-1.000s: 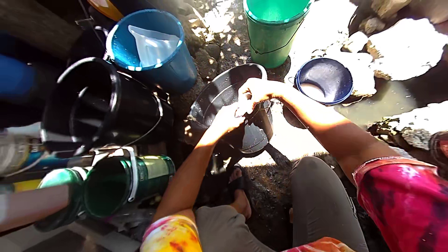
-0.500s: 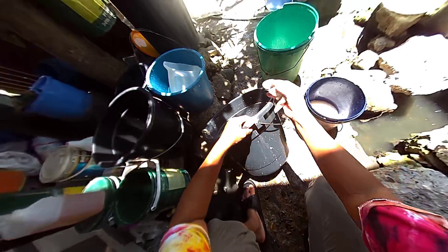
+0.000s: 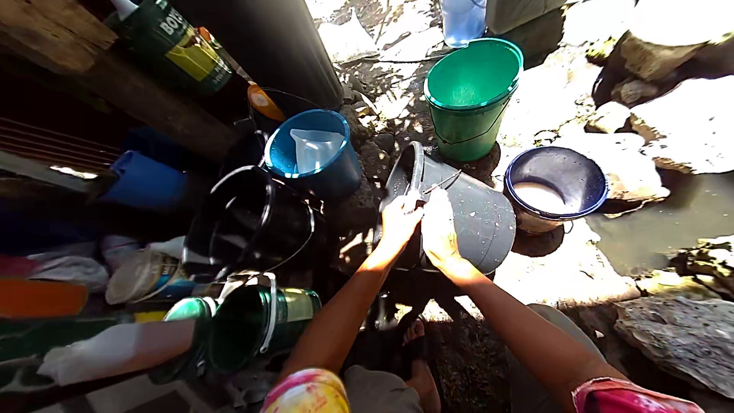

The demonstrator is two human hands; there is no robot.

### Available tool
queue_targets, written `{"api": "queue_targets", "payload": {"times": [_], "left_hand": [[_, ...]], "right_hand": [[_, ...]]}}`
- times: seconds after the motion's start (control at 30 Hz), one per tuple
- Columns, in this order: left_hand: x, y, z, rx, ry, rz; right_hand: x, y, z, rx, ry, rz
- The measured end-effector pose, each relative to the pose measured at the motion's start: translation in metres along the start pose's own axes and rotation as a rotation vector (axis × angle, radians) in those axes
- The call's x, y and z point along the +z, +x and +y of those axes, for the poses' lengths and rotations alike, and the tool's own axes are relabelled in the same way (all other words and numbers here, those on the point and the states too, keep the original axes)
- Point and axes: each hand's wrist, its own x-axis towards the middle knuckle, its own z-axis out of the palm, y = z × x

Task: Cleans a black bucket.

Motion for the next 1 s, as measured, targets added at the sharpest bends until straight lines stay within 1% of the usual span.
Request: {"api": "queue_targets", "payload": {"times": [0.03, 0.07, 0.13, 0.17, 0.2, 0.23, 0.27, 0.3, 0.33, 0.37, 0.4, 0.43, 0.5, 0.53, 0.57, 0.6, 0.63, 0.7, 0.73, 0.77, 0.8, 0.83, 0.93, 1.0], "left_hand": [[0.005, 0.000, -0.007, -0.014, -0.018, 0.009], [0.010, 0.001, -0.013, -0.024, -0.030, 0.020], [0.023, 0.001, -0.026, -0.044, -0.030, 0.020], [0.030, -0.001, -0.030, -0.046, -0.019, 0.015], [0.034, -0.001, -0.031, -0.035, -0.001, 0.012], [0.036, -0.001, -0.031, -0.031, 0.023, 0.011], [0.036, -0.002, -0.031, -0.027, 0.041, 0.015], [0.035, -0.003, -0.032, -0.024, 0.059, 0.025], [0.036, -0.004, -0.034, -0.020, 0.074, 0.034], [0.037, -0.006, -0.037, -0.022, 0.090, 0.035], [0.036, -0.006, -0.038, -0.026, 0.108, 0.031], [0.035, -0.008, -0.039, -0.032, 0.126, 0.020], [0.035, -0.010, -0.041, -0.021, 0.129, 0.015], [0.037, -0.009, -0.040, -0.002, 0.118, 0.012], [0.040, -0.009, -0.038, 0.020, 0.115, 0.006], [0.043, -0.007, -0.035, 0.042, 0.118, 0.000], [0.046, -0.004, -0.032, 0.068, 0.133, -0.005], [0.048, -0.001, -0.024, 0.105, 0.193, -0.030], [0.049, 0.000, -0.023, 0.119, 0.225, -0.040], [0.050, 0.002, -0.024, 0.124, 0.244, -0.047], [0.050, 0.002, -0.026, 0.132, 0.254, -0.047], [0.048, 0.003, -0.030, 0.144, 0.255, -0.038], [0.041, 0.004, -0.039, 0.134, 0.232, -0.019], [0.039, 0.003, -0.044, 0.117, 0.230, -0.012]], "right_hand": [[0.000, 0.005, 0.016, -0.025, -0.125, -0.036], [-0.003, 0.015, 0.034, 0.025, -0.179, -0.088], [-0.013, 0.036, 0.064, 0.221, -0.187, -0.205], [-0.015, 0.039, 0.070, 0.301, -0.182, -0.220], [-0.015, 0.035, 0.068, 0.331, -0.167, -0.207], [-0.010, 0.022, 0.058, 0.298, -0.144, -0.165], [-0.003, 0.002, 0.046, 0.205, -0.112, -0.115], [0.004, -0.017, 0.038, 0.107, -0.091, -0.106], [0.007, -0.033, 0.041, 0.032, -0.108, -0.143], [0.004, -0.041, 0.052, -0.005, -0.163, -0.179], [-0.002, -0.040, 0.068, 0.017, -0.222, -0.207], [-0.013, -0.032, 0.089, 0.104, -0.260, -0.241], [-0.037, -0.003, 0.132, 0.400, -0.308, -0.329], [-0.044, 0.013, 0.149, 0.527, -0.307, -0.338], [-0.049, 0.023, 0.155, 0.617, -0.291, -0.332], [-0.048, 0.028, 0.150, 0.636, -0.273, -0.289], [-0.042, 0.021, 0.137, 0.561, -0.245, -0.229], [-0.030, -0.007, 0.096, 0.315, -0.146, -0.199], [-0.021, -0.022, 0.082, 0.163, -0.109, -0.187], [-0.013, -0.033, 0.080, 0.028, -0.089, -0.132], [-0.010, -0.037, 0.085, -0.035, -0.090, -0.094], [-0.012, -0.032, 0.094, -0.017, -0.083, -0.066], [-0.030, 0.007, 0.114, 0.337, -0.016, -0.037], [-0.051, 0.025, 0.114, 0.549, 0.155, -0.046]]}}
